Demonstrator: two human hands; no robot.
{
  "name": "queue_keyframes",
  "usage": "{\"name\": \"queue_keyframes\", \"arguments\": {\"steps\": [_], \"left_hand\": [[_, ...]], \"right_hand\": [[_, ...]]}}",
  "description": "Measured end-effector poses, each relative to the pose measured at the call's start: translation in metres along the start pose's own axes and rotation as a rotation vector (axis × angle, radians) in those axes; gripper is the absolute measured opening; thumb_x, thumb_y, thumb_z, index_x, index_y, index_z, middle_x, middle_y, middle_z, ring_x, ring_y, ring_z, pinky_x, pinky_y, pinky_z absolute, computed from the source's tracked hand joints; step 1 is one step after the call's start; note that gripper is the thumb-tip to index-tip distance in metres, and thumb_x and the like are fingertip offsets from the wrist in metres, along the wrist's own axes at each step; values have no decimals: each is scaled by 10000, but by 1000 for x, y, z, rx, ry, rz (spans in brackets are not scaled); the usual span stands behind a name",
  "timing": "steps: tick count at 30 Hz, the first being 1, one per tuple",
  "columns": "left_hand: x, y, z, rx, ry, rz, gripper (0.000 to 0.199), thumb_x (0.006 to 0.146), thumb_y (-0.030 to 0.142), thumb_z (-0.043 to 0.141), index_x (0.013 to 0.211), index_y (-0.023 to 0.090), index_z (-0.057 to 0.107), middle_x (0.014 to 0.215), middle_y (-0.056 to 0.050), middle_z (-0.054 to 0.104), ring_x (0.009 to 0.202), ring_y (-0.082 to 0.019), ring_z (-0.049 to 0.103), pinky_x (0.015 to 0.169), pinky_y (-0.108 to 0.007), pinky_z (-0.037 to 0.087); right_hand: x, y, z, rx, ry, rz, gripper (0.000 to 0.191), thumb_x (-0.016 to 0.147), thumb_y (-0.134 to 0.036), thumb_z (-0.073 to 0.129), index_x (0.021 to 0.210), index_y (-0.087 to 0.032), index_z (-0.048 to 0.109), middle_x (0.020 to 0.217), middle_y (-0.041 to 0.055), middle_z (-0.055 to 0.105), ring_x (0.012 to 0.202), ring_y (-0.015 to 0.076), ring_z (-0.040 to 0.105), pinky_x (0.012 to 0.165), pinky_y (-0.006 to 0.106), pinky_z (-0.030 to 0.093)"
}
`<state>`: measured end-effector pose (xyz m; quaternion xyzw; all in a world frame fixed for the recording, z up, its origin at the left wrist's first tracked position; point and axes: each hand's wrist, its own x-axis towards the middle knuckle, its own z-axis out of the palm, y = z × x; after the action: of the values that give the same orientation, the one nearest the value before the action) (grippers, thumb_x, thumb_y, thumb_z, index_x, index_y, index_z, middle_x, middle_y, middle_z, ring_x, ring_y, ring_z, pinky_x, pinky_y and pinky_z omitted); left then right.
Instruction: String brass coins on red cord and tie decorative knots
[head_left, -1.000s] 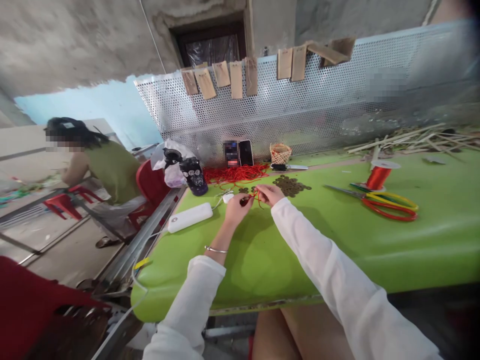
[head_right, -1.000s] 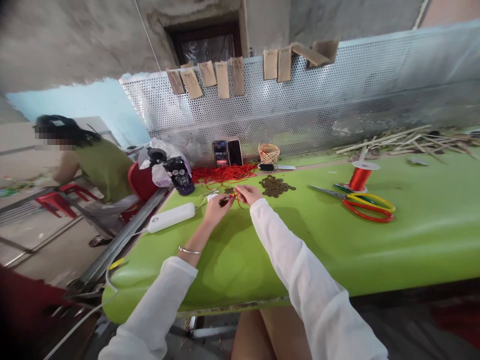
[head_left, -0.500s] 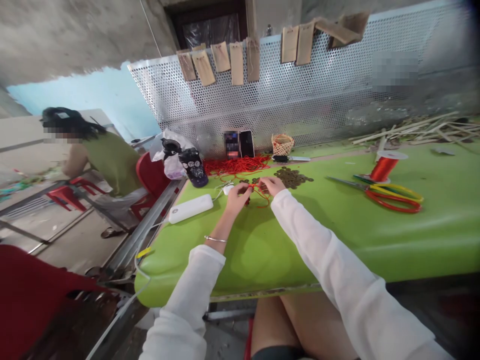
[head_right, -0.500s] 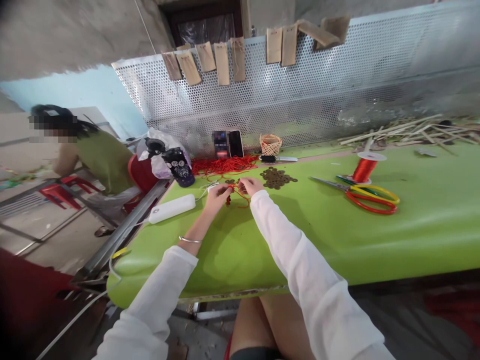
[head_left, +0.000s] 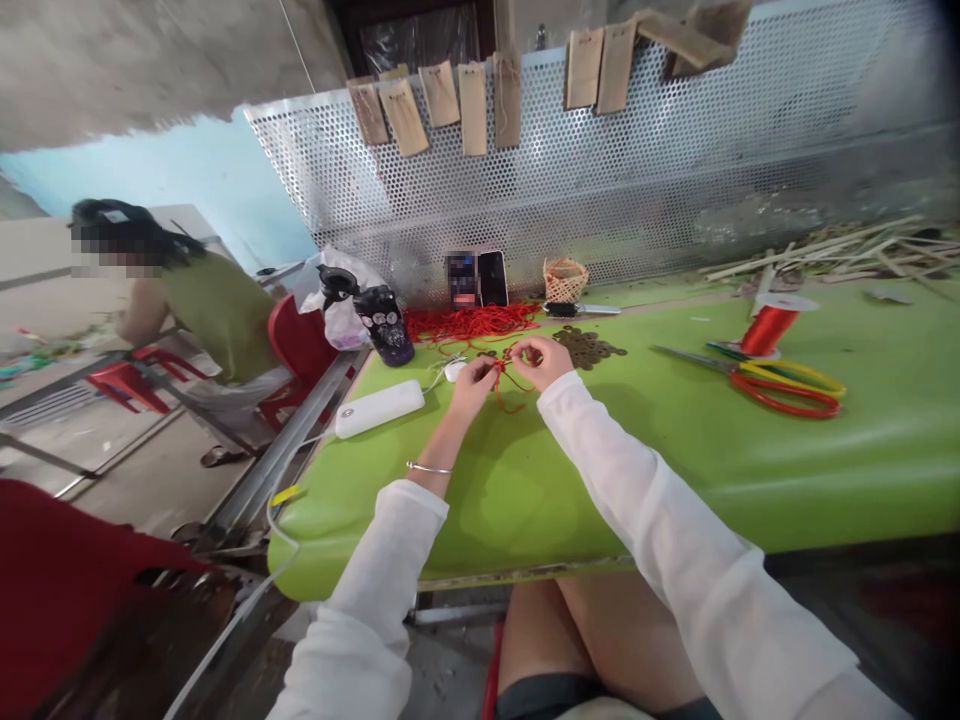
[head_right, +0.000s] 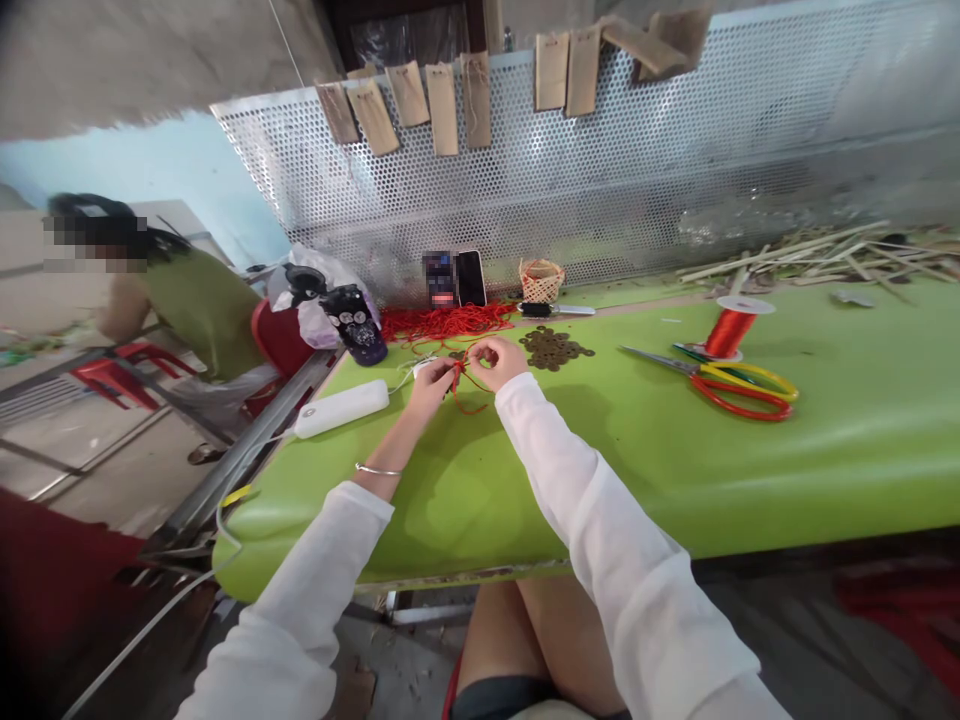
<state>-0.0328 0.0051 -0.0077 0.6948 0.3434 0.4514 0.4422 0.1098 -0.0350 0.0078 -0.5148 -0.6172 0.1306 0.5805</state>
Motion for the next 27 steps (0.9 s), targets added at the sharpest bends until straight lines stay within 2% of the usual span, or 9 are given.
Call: {"name": "queue_keyframes", "arguments": {"steps": [6,14,18,23,27], "left_hand": [[-1,0,0,-34,5,19,153,740,287,599,684,149,563,472,68,446,426,-58,402,447,-193,342],[0,-1,-1,-44,-1,46,111,705,256,591,664,153,576,476,64,449,429,-58,403,447,-195,322],[2,-6,-2,-17,-13,42,114,745,224,618,692,134,572,487,72,447,428,-55,407,445,-189,331],[4,-13,-4,10,-50,29,176,849,260,566,758,110,564,560,62,489,445,-50,437,453,-185,387],[4,-15,-4,11,-89,28,176,864,268,549,798,107,573,591,53,512,463,-52,462,469,-190,416]], "right_hand": [[-2,1,3,5,-75,-15,164,733,-276,528,764,-162,643,709,27,601,568,111,469,543,229,388],[1,9,5,-49,-173,-51,163,734,-253,569,794,-164,692,670,24,590,545,107,462,529,226,390],[0,9,3,-82,-197,-93,153,719,-226,595,805,-166,706,657,16,548,550,102,460,527,219,383],[3,14,1,-113,-269,-120,150,704,-208,625,823,-190,713,657,4,521,520,85,438,505,209,373],[5,15,-2,-124,-305,-135,150,706,-205,627,835,-190,702,697,6,530,504,75,420,503,207,380]]}}
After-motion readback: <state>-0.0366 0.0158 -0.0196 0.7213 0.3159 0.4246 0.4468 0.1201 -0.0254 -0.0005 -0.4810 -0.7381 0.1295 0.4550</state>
